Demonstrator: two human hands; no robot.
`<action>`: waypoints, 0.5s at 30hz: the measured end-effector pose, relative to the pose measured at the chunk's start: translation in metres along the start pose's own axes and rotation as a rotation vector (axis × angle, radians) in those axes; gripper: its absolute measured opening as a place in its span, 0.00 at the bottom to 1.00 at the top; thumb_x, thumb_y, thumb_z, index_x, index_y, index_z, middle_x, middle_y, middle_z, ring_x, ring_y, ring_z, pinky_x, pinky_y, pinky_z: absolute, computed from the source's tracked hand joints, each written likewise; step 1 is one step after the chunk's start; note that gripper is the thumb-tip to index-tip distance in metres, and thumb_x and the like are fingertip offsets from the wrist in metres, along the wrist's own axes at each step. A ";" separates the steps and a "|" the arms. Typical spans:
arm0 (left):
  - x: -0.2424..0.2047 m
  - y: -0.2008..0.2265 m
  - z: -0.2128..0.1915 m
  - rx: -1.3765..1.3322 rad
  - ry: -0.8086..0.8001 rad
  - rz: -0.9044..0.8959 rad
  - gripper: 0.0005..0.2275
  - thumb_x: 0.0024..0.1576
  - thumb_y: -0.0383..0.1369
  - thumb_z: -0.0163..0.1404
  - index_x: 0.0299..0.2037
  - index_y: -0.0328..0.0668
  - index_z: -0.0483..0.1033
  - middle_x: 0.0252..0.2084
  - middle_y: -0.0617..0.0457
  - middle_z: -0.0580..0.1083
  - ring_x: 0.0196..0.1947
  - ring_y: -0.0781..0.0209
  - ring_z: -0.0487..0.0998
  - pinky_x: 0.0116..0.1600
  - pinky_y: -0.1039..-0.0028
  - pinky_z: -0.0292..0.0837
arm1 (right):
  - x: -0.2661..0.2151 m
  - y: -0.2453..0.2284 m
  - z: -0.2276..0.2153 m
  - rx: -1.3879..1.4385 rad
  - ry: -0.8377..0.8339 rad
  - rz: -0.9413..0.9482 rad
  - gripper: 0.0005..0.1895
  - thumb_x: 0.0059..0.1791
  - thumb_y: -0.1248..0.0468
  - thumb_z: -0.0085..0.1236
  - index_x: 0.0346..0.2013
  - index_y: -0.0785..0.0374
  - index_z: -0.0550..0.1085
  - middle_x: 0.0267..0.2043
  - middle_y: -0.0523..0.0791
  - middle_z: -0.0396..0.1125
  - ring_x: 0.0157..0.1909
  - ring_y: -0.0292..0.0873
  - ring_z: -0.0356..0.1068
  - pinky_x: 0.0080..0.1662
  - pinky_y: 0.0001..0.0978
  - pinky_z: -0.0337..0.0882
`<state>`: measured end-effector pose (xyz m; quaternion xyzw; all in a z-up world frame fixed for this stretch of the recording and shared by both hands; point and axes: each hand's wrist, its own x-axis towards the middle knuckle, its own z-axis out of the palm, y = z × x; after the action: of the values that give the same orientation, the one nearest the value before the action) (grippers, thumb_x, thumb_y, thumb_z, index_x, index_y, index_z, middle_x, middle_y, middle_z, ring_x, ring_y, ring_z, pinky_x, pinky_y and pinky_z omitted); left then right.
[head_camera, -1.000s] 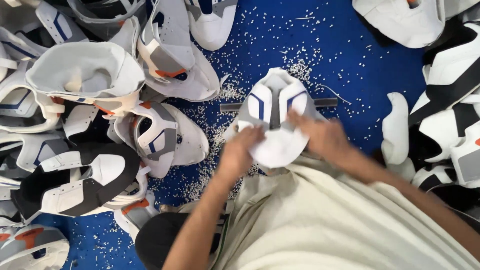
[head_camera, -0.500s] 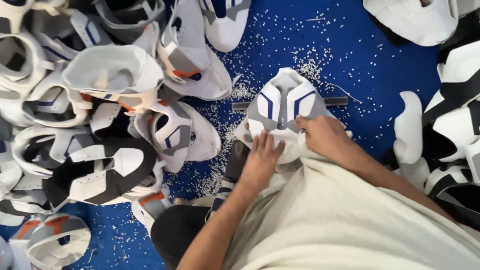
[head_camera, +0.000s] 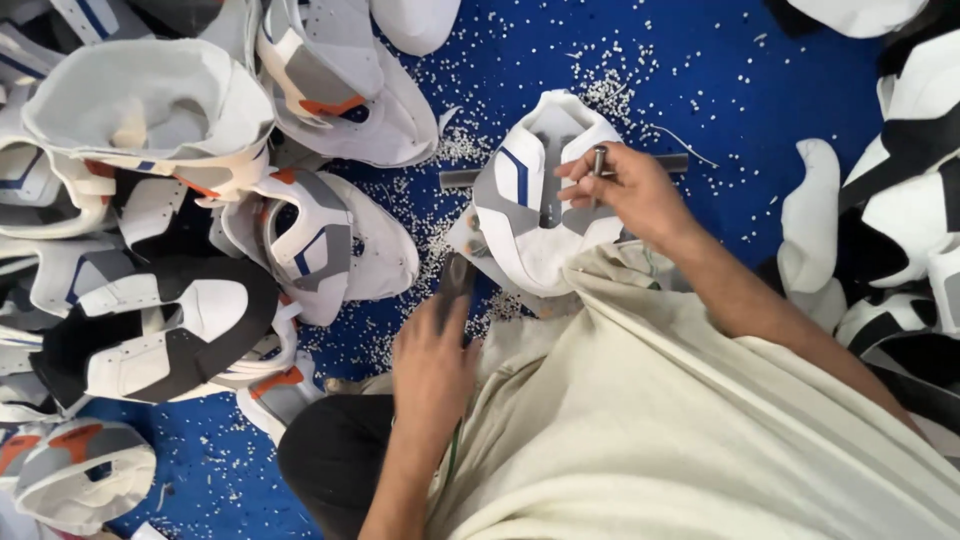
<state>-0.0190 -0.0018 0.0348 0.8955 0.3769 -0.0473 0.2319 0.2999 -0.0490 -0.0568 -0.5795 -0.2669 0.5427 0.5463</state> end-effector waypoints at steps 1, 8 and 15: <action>-0.010 -0.004 0.004 -0.002 0.006 -0.006 0.24 0.51 0.35 0.59 0.60 0.48 0.74 0.58 0.40 0.70 0.56 0.38 0.72 0.62 0.51 0.65 | 0.003 0.003 0.003 -0.004 -0.007 -0.002 0.05 0.55 0.76 0.47 0.43 0.68 0.71 0.55 0.49 0.72 0.51 0.42 0.77 0.51 0.32 0.78; -0.034 -0.029 0.028 0.125 -0.278 -0.425 0.43 0.48 0.39 0.61 0.74 0.34 0.54 0.55 0.35 0.69 0.46 0.38 0.76 0.43 0.55 0.76 | 0.019 0.045 0.012 -0.028 -0.168 -0.015 0.03 0.57 0.74 0.44 0.43 0.70 0.67 0.54 0.52 0.72 0.55 0.44 0.76 0.51 0.32 0.77; -0.057 -0.043 0.025 -0.418 -0.173 -0.652 0.41 0.40 0.35 0.63 0.68 0.35 0.63 0.45 0.33 0.79 0.43 0.44 0.83 0.49 0.65 0.75 | 0.012 0.060 0.011 -0.016 -0.141 -0.054 0.04 0.55 0.75 0.44 0.42 0.69 0.68 0.54 0.52 0.73 0.55 0.43 0.76 0.53 0.32 0.79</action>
<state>-0.0878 -0.0243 0.0111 0.6551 0.6220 -0.1162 0.4128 0.2760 -0.0497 -0.1145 -0.5368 -0.3246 0.5650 0.5359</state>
